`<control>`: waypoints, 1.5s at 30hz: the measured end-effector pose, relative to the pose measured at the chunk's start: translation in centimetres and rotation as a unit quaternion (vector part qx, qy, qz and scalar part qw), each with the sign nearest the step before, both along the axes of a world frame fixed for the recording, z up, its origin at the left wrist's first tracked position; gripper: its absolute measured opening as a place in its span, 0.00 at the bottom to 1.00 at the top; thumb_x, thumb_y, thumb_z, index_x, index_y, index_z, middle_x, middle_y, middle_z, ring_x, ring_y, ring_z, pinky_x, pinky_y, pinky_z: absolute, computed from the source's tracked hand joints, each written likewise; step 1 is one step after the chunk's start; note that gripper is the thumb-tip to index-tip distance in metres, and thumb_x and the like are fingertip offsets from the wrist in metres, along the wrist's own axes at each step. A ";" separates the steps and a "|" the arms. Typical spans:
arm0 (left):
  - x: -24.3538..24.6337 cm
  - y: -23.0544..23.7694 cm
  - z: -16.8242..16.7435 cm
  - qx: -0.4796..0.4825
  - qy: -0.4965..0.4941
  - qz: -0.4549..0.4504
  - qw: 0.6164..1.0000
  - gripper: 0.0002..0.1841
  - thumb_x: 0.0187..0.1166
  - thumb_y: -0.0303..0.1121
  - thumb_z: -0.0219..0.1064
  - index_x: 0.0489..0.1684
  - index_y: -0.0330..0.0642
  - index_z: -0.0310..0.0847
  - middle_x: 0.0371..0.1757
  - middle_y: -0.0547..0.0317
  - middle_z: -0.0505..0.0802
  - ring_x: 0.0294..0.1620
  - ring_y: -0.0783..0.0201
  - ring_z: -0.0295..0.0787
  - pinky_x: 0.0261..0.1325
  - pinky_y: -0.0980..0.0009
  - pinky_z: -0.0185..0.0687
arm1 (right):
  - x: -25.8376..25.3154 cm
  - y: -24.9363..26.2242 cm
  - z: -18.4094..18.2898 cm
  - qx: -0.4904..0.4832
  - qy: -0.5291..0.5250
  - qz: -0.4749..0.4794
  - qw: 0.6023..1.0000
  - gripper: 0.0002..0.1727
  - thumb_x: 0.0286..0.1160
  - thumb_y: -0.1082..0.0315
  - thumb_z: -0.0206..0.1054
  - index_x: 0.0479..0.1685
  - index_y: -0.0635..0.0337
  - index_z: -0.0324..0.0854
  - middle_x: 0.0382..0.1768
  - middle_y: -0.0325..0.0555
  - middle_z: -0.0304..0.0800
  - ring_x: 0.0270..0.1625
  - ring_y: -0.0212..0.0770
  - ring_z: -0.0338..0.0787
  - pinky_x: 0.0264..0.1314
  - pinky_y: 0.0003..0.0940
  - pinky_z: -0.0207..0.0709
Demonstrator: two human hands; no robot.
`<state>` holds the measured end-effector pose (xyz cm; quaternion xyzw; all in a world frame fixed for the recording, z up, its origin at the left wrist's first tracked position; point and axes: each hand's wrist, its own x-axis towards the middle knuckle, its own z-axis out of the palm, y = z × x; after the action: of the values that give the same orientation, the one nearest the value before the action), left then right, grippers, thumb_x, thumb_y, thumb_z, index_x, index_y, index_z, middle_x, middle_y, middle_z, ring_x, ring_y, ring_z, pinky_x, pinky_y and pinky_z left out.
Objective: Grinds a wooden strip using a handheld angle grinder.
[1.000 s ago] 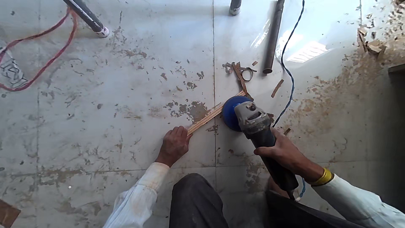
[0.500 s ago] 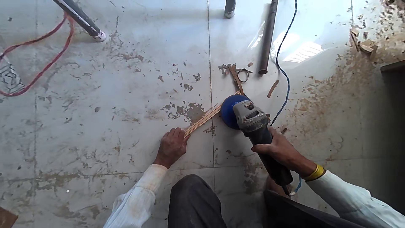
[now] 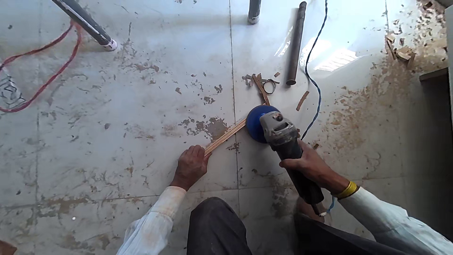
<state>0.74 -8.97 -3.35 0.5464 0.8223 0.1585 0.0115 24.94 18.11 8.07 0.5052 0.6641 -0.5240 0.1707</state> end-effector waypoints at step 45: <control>-0.2 0.5 1.1 -0.023 -0.033 -0.006 0.999 0.17 0.82 0.37 0.66 0.31 0.26 0.83 0.34 0.38 0.89 0.39 0.40 0.92 0.39 0.50 0.86 | -1.2 -1.4 2.0 0.059 -0.011 0.068 0.996 0.40 0.41 0.50 0.83 0.65 0.46 0.78 0.37 0.42 0.91 0.35 0.42 0.92 0.35 0.49 0.85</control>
<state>0.59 -8.46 -2.27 0.5453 0.8217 0.1574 0.0519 23.74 16.75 10.09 0.4740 0.7246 -0.4656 0.1829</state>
